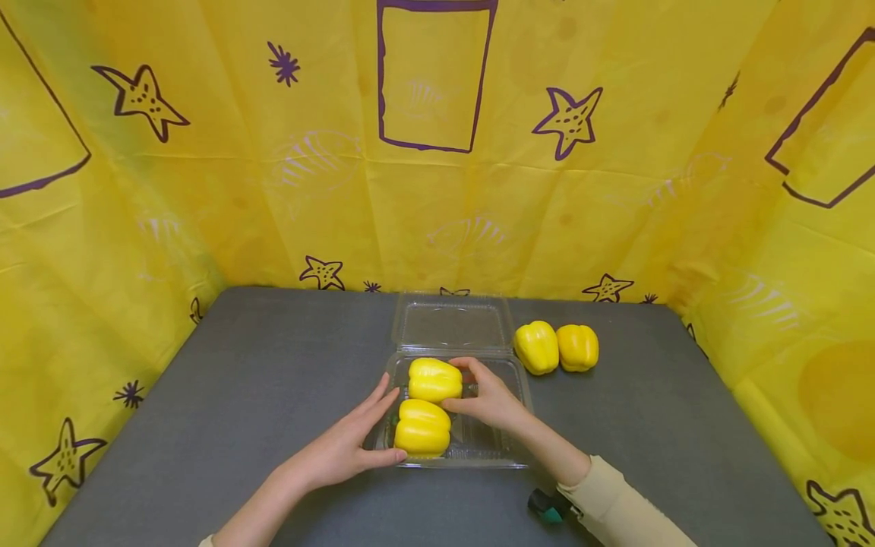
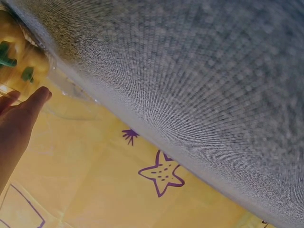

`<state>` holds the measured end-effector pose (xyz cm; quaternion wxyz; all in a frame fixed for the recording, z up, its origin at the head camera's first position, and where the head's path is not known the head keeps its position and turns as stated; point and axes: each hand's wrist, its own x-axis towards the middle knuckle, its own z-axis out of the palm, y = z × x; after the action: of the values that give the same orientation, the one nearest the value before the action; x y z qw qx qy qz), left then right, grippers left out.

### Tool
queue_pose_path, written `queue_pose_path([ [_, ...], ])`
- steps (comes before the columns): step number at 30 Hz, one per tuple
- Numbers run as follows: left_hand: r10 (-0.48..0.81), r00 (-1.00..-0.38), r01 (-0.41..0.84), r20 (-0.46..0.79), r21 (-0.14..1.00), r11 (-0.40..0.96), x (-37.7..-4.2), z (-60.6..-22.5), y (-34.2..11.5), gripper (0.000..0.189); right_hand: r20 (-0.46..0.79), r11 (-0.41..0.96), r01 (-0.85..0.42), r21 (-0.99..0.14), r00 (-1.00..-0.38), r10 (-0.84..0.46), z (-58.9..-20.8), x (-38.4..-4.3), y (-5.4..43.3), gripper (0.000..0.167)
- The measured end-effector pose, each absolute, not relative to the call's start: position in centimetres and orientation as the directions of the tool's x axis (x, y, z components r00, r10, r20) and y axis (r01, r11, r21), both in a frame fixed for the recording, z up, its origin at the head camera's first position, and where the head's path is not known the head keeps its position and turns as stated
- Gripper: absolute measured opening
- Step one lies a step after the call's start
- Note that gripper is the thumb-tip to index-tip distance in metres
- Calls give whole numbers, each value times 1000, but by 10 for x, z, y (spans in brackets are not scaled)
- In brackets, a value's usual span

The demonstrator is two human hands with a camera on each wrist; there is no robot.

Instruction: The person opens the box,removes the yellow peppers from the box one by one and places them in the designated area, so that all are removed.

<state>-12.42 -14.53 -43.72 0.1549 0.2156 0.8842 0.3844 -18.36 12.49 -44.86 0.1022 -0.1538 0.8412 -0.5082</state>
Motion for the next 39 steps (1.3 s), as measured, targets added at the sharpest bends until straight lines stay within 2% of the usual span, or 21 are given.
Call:
queue_pose_path([
  [11, 503, -858, 266, -108, 744, 613, -124, -438, -146, 98, -34, 501, -168, -849, -929, -369, -448, -186, 123, 66],
  [39, 499, -860, 270, -104, 738, 619, -124, -438, -145, 98, 10, 461, -186, -868, -933, -359, -452, -186, 123, 64],
])
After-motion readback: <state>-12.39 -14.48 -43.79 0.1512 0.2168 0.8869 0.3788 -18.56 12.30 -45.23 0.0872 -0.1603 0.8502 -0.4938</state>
